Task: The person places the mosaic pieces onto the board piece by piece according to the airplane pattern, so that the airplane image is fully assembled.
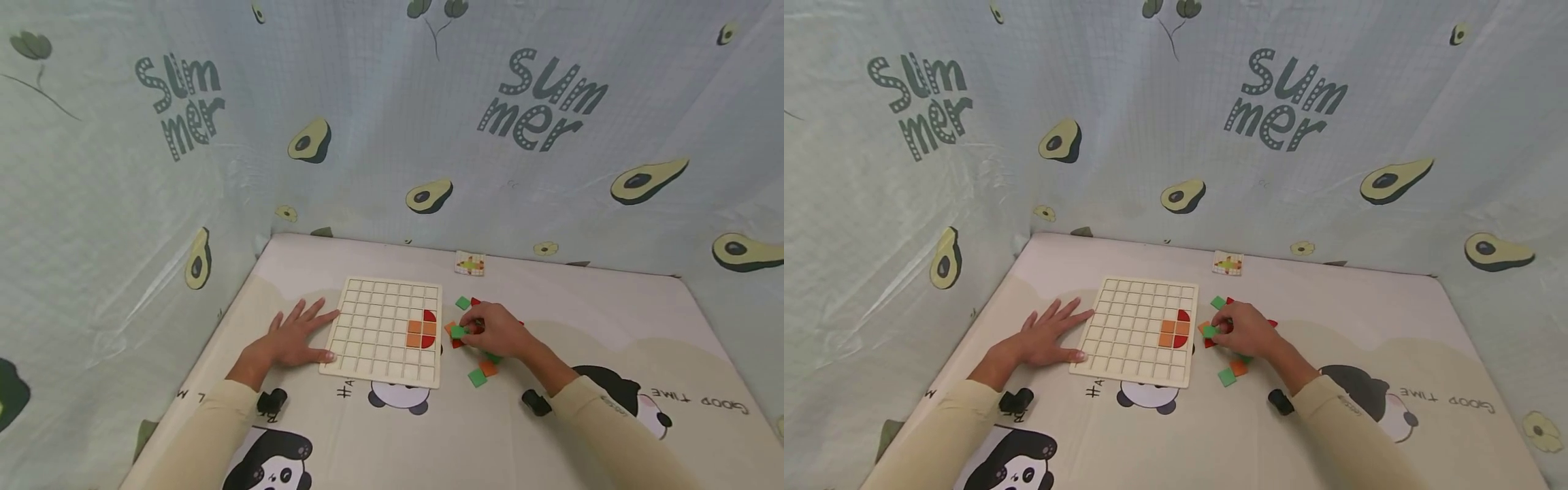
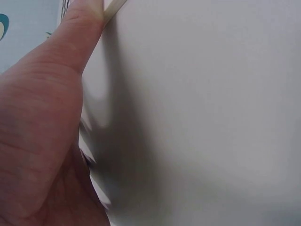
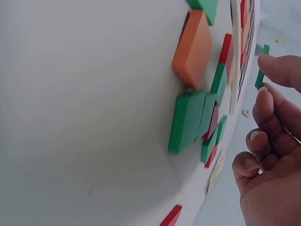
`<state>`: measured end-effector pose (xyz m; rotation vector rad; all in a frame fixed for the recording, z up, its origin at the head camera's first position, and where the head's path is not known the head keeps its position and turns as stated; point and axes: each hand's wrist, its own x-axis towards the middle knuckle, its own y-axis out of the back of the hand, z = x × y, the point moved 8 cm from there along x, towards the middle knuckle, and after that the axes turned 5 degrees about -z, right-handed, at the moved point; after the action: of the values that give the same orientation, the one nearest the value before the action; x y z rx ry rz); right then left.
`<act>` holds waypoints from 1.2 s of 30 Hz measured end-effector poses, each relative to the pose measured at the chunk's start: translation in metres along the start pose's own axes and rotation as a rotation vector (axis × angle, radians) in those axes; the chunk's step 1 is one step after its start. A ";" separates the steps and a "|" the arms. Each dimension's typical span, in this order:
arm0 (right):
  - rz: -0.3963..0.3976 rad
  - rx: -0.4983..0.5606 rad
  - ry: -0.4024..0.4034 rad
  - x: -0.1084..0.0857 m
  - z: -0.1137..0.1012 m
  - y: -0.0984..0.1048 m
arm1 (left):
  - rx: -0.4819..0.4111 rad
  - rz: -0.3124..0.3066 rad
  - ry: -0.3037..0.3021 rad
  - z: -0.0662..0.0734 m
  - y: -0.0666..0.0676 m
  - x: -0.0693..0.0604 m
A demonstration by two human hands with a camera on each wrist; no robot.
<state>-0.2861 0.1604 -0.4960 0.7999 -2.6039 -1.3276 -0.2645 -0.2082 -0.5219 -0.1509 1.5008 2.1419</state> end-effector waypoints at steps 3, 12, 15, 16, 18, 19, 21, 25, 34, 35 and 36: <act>0.000 0.004 0.018 0.005 -0.006 -0.004 | 0.001 0.001 0.009 -0.001 0.001 0.000; -0.008 0.047 -0.035 0.014 -0.008 -0.015 | 0.015 0.014 0.002 0.002 0.000 0.001; -0.008 0.051 -0.054 0.017 -0.010 -0.019 | 0.012 0.013 0.008 0.001 0.000 0.000; -0.005 0.051 -0.056 0.018 -0.012 -0.019 | 0.012 0.013 0.009 0.001 0.000 -0.001; 0.000 0.053 -0.056 0.019 -0.015 -0.020 | 0.010 0.013 0.012 0.001 0.000 -0.001; 0.003 0.053 -0.052 0.020 -0.017 -0.020 | 0.009 0.014 0.011 0.001 0.000 -0.001; 0.006 0.053 -0.045 0.022 -0.020 -0.021 | 0.007 0.015 0.010 0.000 0.000 -0.001; 0.006 0.054 -0.046 0.024 -0.023 -0.023 | 0.003 0.015 0.007 -0.001 0.000 0.000; 0.006 0.064 -0.064 0.031 -0.026 -0.030 | 0.012 0.005 0.017 -0.002 -0.001 0.001; 0.004 0.063 -0.062 0.031 -0.027 -0.031 | 0.015 0.006 0.016 -0.001 -0.001 0.001; 0.003 0.063 -0.058 0.032 -0.028 -0.032 | 0.014 0.005 0.017 -0.001 -0.001 0.001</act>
<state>-0.2916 0.1093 -0.5081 0.7768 -2.7029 -1.2931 -0.2649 -0.2088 -0.5233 -0.1614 1.5265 2.1388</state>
